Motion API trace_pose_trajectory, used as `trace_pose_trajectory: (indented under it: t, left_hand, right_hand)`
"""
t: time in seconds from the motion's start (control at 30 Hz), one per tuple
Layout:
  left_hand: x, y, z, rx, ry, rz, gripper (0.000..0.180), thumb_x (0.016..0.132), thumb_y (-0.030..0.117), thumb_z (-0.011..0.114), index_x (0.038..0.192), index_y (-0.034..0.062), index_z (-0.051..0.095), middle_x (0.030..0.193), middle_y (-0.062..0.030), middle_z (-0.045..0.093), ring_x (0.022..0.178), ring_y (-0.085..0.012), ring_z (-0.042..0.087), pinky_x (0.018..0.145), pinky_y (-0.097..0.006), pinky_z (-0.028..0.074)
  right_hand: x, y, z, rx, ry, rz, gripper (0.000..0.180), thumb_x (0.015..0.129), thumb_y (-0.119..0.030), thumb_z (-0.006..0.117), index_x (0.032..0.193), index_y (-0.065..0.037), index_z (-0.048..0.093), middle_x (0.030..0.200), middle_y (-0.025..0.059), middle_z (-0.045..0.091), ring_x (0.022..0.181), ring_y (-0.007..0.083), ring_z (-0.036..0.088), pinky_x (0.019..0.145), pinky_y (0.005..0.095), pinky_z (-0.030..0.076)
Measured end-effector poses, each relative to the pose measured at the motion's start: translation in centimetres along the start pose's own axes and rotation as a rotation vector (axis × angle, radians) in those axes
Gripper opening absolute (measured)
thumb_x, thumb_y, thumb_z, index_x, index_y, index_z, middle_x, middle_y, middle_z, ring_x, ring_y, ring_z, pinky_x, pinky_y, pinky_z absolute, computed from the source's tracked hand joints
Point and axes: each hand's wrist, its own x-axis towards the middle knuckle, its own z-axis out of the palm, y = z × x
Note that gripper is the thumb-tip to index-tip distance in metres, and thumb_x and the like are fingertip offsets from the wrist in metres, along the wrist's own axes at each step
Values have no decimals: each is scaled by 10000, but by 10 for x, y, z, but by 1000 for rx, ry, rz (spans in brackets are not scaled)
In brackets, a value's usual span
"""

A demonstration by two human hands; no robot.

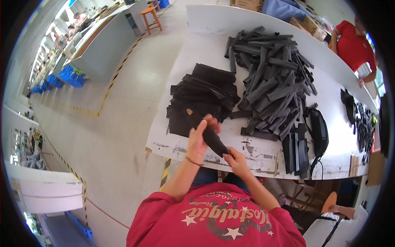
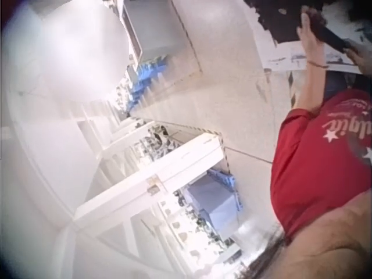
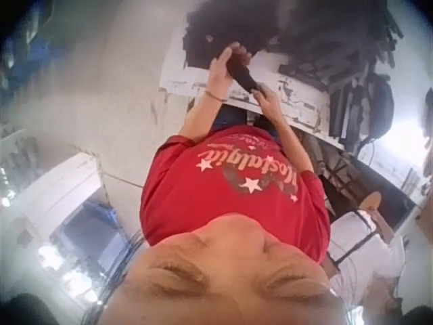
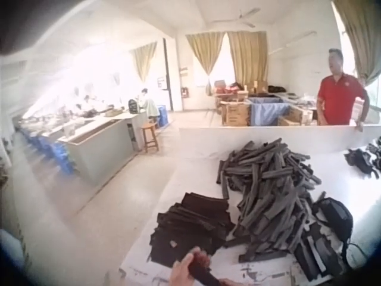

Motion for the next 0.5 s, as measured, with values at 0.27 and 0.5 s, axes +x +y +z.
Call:
trace_pose_trajectory:
  t: [0.27,0.5]
  left_hand:
    - [8,-18,-19,-242,62,20,231,885,266,633,956,47,615,678,-3,563,585,-129,529,607,-301,475]
    - [7,-6,-2,-45,212,56,204,868,218,658,911,24,612,630,-2,551,518,-115,513,504,-261,456]
  right_hand:
    - [-19,22,37,-276,283,-258,172,933,-132,488,1051,-25,555,634,91,516,570,155,485,541,289,398]
    - [-49,28,14,-407,-31,-20,178,957,-147,458,1023,-28,572,603,99,501,526,188,496,504,320,396]
